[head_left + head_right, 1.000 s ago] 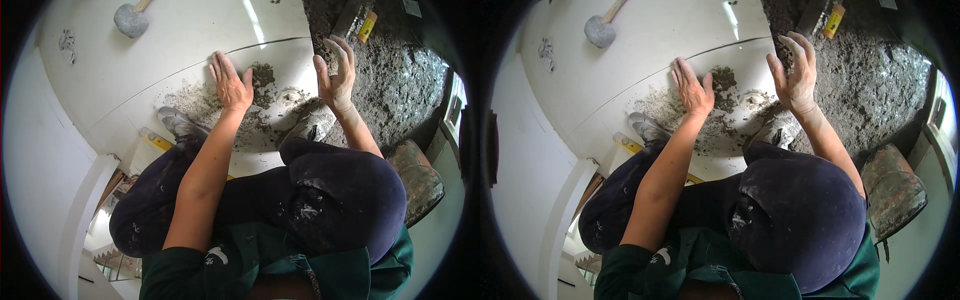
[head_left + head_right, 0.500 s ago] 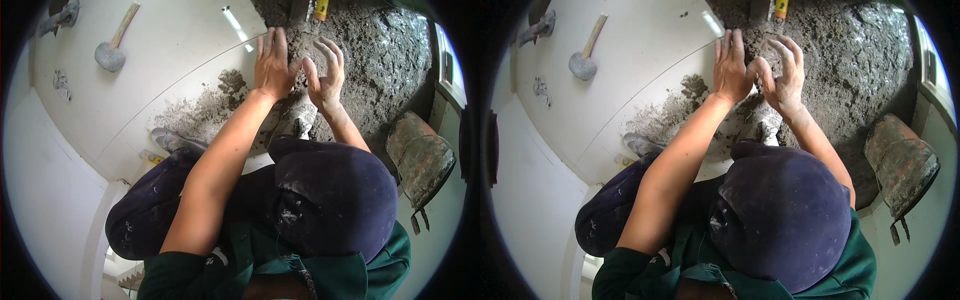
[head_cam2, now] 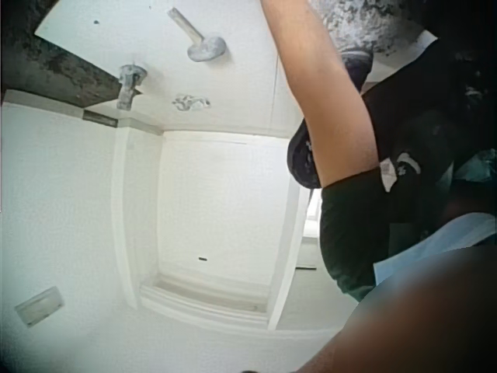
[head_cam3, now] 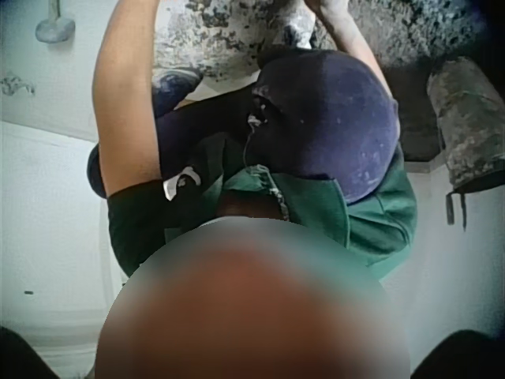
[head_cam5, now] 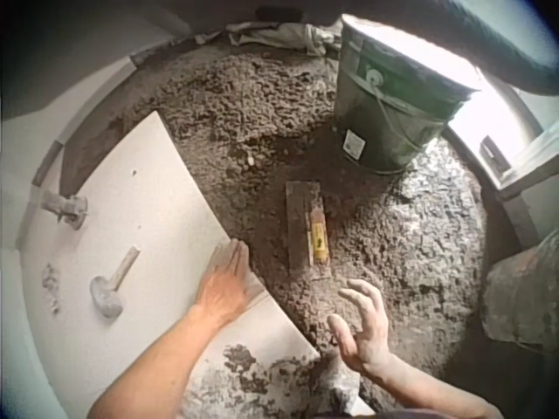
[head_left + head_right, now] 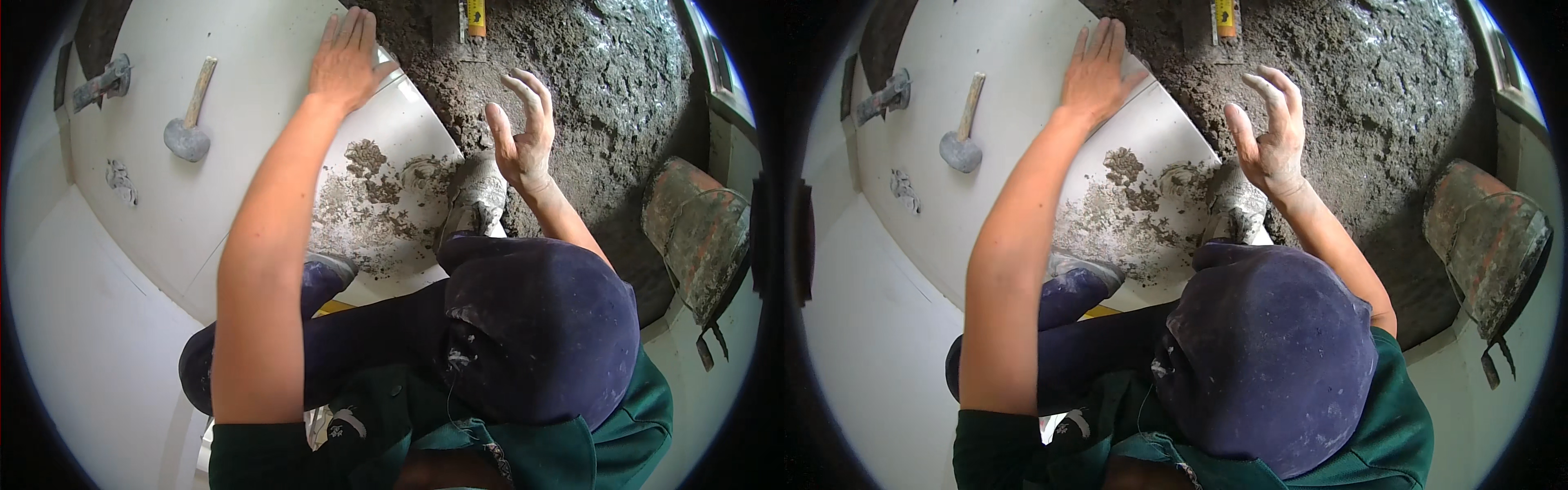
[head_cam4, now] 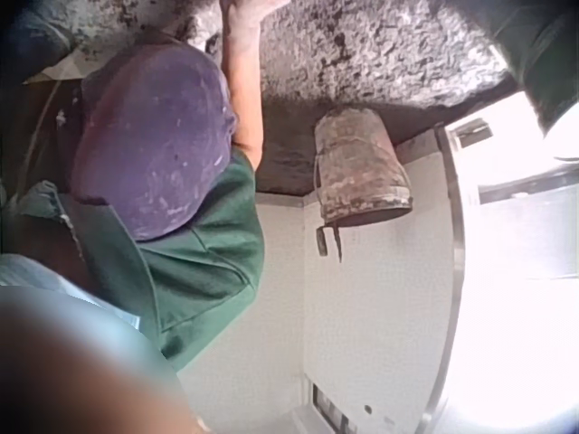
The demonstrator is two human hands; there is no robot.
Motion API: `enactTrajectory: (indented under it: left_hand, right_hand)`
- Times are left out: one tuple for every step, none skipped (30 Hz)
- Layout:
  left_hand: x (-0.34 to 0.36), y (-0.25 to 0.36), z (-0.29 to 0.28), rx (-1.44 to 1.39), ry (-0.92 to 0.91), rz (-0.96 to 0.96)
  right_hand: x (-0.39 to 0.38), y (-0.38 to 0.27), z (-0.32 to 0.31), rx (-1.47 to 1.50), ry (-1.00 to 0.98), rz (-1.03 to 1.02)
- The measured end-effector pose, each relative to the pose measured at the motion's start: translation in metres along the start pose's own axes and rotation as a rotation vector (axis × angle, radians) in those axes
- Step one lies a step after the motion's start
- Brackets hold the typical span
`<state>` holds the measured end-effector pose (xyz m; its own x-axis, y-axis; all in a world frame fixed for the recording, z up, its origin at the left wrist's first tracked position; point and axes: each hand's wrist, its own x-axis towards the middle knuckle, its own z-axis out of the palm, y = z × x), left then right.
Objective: Installing floor tiles by applying mortar and leveling them using a rubber mallet.
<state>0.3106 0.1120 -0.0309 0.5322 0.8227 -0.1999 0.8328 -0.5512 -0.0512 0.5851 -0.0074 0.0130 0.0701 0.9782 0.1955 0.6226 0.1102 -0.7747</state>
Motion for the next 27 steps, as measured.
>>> enactTrajectory:
  left_hand:
    - [0.000,-0.003,-0.006,0.085,-0.007,0.078]
    - [0.001,-0.004,-0.012,0.083,-0.006,0.082]
    - [0.003,-0.004,-0.019,0.148,-0.077,0.176]
    - [0.001,-0.010,-0.030,0.223,-0.148,0.261]
    - [-0.002,-0.018,-0.034,0.226,-0.144,0.253]
    - [-0.006,-0.028,-0.038,0.136,-0.120,0.303]
    - [-0.016,-0.041,-0.047,0.051,-0.097,0.341]
    - [-0.030,-0.058,-0.062,0.055,-0.092,0.317]
    - [-0.047,-0.078,-0.082,0.086,-0.095,0.382]
    - [-0.073,-0.100,-0.104,0.148,-0.120,0.412]
    - [-0.096,-0.117,-0.113,0.182,-0.124,0.333]
    - [-0.120,-0.133,-0.116,0.117,-0.111,0.361]
    - [-0.145,-0.147,-0.120,0.056,-0.086,0.388]
    - [-0.169,-0.156,-0.119,0.103,-0.090,0.287]
    - [-0.190,-0.164,-0.115,0.068,-0.060,0.248]
    - [-0.216,-0.174,-0.111,0.029,-0.025,0.223]
    - [-0.252,-0.184,-0.109,0.068,-0.019,0.136]
    - [-0.286,-0.189,-0.103,0.042,0.065,-0.056]
    - [-0.313,-0.191,-0.095,0.005,0.156,-0.225]
    - [-0.349,-0.193,-0.088,0.024,0.170,-0.282]
    - [-0.390,-0.195,-0.082,0.020,0.157,-0.571]
    - [-0.419,-0.199,-0.074,-0.005,0.151,-0.840]
    - [-0.441,-0.203,-0.069,-0.084,0.098,-1.016]
    - [-0.461,-0.209,-0.062,-0.169,0.042,-1.183]
    - [-0.489,-0.217,-0.051,-0.182,0.056,-1.210]
    - [-0.512,-0.230,-0.036,-0.173,0.007,-1.289]
    - [-0.532,-0.242,-0.017,-0.164,-0.047,-1.363]
  right_hand:
    - [0.002,0.001,-0.007,-0.019,0.003,-0.005]
    - [0.002,0.005,-0.011,-0.023,0.005,-0.004]
    - [0.001,0.011,-0.016,-0.041,0.008,0.013]
    - [0.004,0.012,-0.019,-0.049,0.013,0.021]
    - [0.005,0.013,-0.020,-0.051,0.012,0.035]
    - [0.008,0.014,-0.022,-0.049,0.010,0.022]
    - [0.012,0.012,-0.021,-0.052,0.011,0.015]
    - [0.014,0.009,-0.019,-0.057,0.007,0.007]
    - [0.017,0.005,-0.014,-0.046,0.010,-0.023]
    - [0.020,-0.003,-0.001,-0.028,-0.003,-0.040]
    - [0.023,-0.010,0.008,-0.033,-0.020,-0.050]
    - [0.024,-0.011,0.014,-0.061,-0.056,-0.062]
    - [0.026,-0.014,0.014,-0.021,-0.046,-0.030]
    - [0.027,-0.010,0.017,-0.016,-0.051,-0.050]
    - [0.033,-0.011,0.017,-0.067,-0.079,-0.146]
    - [0.041,-0.017,0.020,-0.025,-0.106,-0.213]
    - [0.053,-0.032,0.026,-0.024,-0.161,-0.331]
    - [0.063,-0.049,0.033,-0.022,-0.242,-0.371]
    - [0.073,-0.071,0.043,-0.041,-0.318,-0.468]
    - [0.083,-0.097,0.054,-0.057,-0.396,-0.564]
    - [0.095,-0.121,0.068,-0.108,-0.474,-0.707]
    - [0.106,-0.147,0.080,-0.051,-0.555,-0.751]
    - [0.115,-0.173,0.096,-0.088,-0.619,-0.853]
    - [0.122,-0.198,0.113,-0.129,-0.680,-0.949]
    - [0.125,-0.227,0.132,-0.160,-0.764,-1.034]
    - [0.125,-0.247,0.154,-0.155,-0.862,-1.103]
    - [0.121,-0.264,0.180,-0.128,-0.958,-1.186]
